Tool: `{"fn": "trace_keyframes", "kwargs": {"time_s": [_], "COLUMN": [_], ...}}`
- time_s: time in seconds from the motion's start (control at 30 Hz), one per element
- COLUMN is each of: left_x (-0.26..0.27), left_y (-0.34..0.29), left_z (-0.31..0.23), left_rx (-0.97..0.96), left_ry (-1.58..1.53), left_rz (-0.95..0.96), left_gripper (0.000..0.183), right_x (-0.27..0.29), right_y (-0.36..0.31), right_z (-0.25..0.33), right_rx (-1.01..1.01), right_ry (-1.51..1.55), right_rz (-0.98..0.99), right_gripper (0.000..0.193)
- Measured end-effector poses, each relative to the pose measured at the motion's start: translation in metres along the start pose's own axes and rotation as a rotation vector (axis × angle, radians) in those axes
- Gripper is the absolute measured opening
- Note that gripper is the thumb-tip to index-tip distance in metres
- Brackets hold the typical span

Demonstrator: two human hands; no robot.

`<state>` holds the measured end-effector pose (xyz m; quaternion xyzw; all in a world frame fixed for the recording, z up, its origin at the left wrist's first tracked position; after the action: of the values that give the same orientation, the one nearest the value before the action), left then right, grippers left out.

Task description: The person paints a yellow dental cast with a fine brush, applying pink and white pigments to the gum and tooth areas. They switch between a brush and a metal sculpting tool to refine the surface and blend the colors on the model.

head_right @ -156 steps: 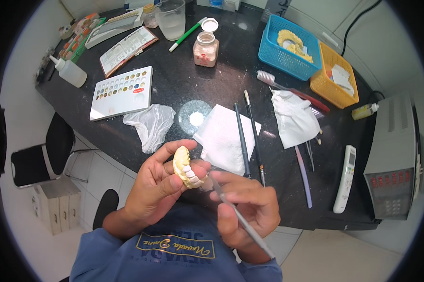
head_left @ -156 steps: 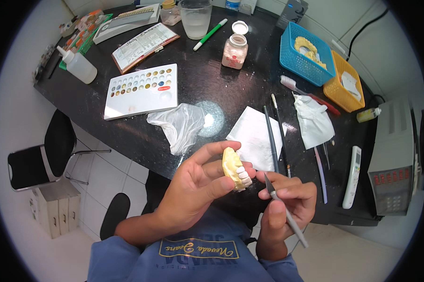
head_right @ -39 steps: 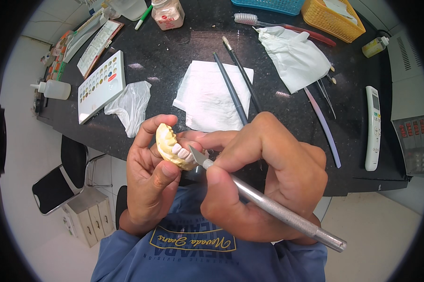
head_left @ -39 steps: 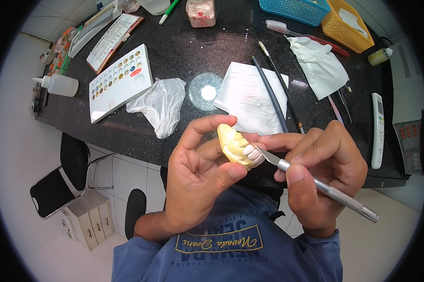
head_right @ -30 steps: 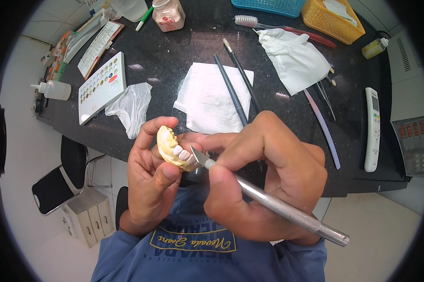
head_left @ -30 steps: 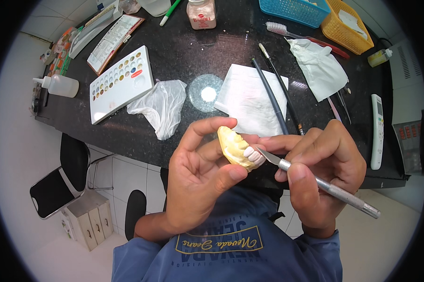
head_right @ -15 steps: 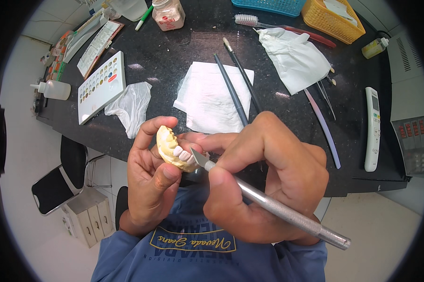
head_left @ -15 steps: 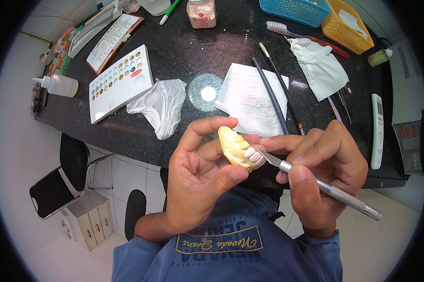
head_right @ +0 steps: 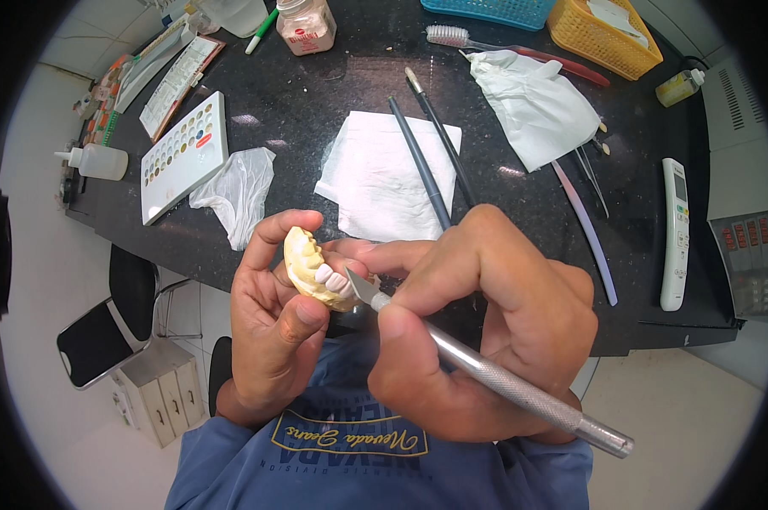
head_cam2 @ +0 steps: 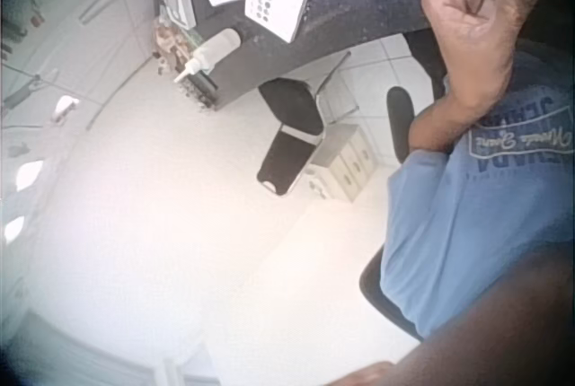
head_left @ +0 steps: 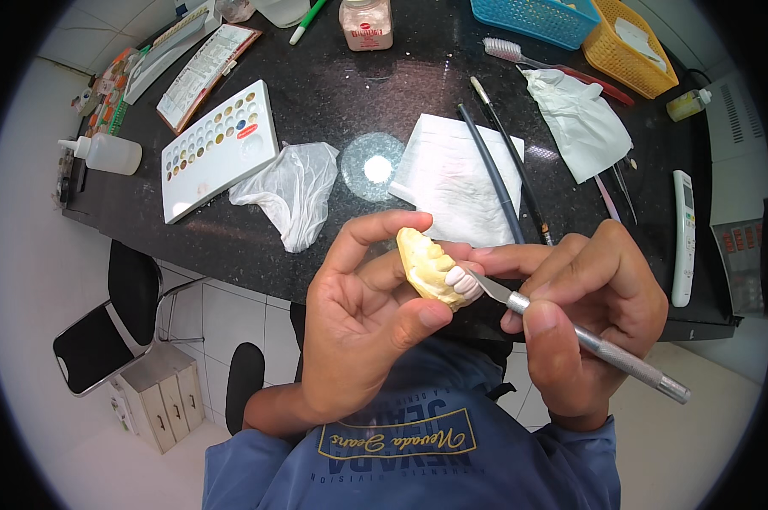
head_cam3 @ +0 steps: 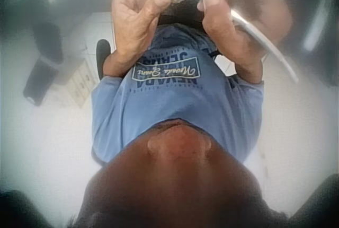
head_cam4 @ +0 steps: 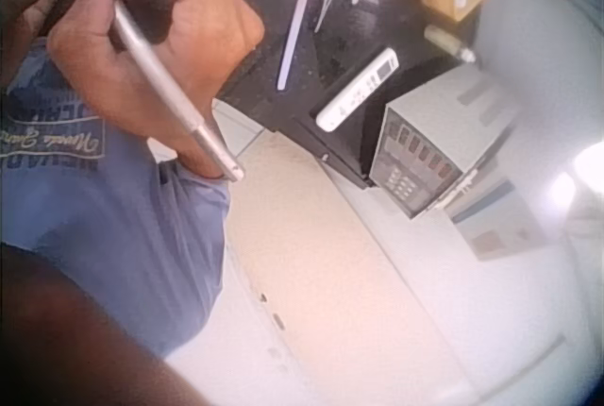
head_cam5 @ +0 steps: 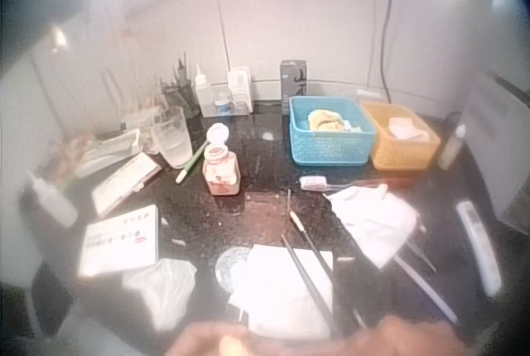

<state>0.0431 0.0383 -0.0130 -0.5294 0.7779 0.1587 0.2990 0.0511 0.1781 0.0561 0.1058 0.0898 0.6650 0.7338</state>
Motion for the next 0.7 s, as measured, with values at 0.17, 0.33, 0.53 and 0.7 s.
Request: {"fn": "trace_keyframes", "kwargs": {"time_s": [0.17, 0.33, 0.53, 0.7], "left_x": [-0.0006, -0.0016, -0.0007, -0.0012], "left_y": [0.0008, 0.0008, 0.0005, 0.0005], "left_z": [-0.0001, -0.0004, 0.0005, 0.0003], "left_rx": [0.003, -0.004, 0.002, 0.001], "left_ry": [0.009, 0.0, -0.001, -0.006], "left_rz": [-0.003, 0.008, 0.005, 0.007], "left_gripper": [0.059, 0.059, 0.059, 0.059], "right_x": [0.0, 0.0003, 0.0006, 0.0003], "right_y": [0.0003, 0.0006, 0.0006, 0.0005], "right_z": [0.0005, 0.0003, 0.0007, 0.0022], "right_rx": [-0.001, -0.004, 0.006, 0.005], "right_ry": [0.006, 0.019, 0.003, -0.014], "right_rz": [-0.004, -0.01, -0.016, -0.015], "right_gripper": [0.024, 0.024, 0.024, 0.024]}}
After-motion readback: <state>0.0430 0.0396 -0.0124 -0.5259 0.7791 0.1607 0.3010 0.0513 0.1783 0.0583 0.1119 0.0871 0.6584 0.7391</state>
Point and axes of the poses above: each hand's wrist, its own y-axis towards the middle knuckle, its own x-axis out of the back of the hand, z = x × y, the point moved 10 cm from there along y, towards the middle knuckle, and after that the axes turned 2 degrees about y, right-handed, at the moved point
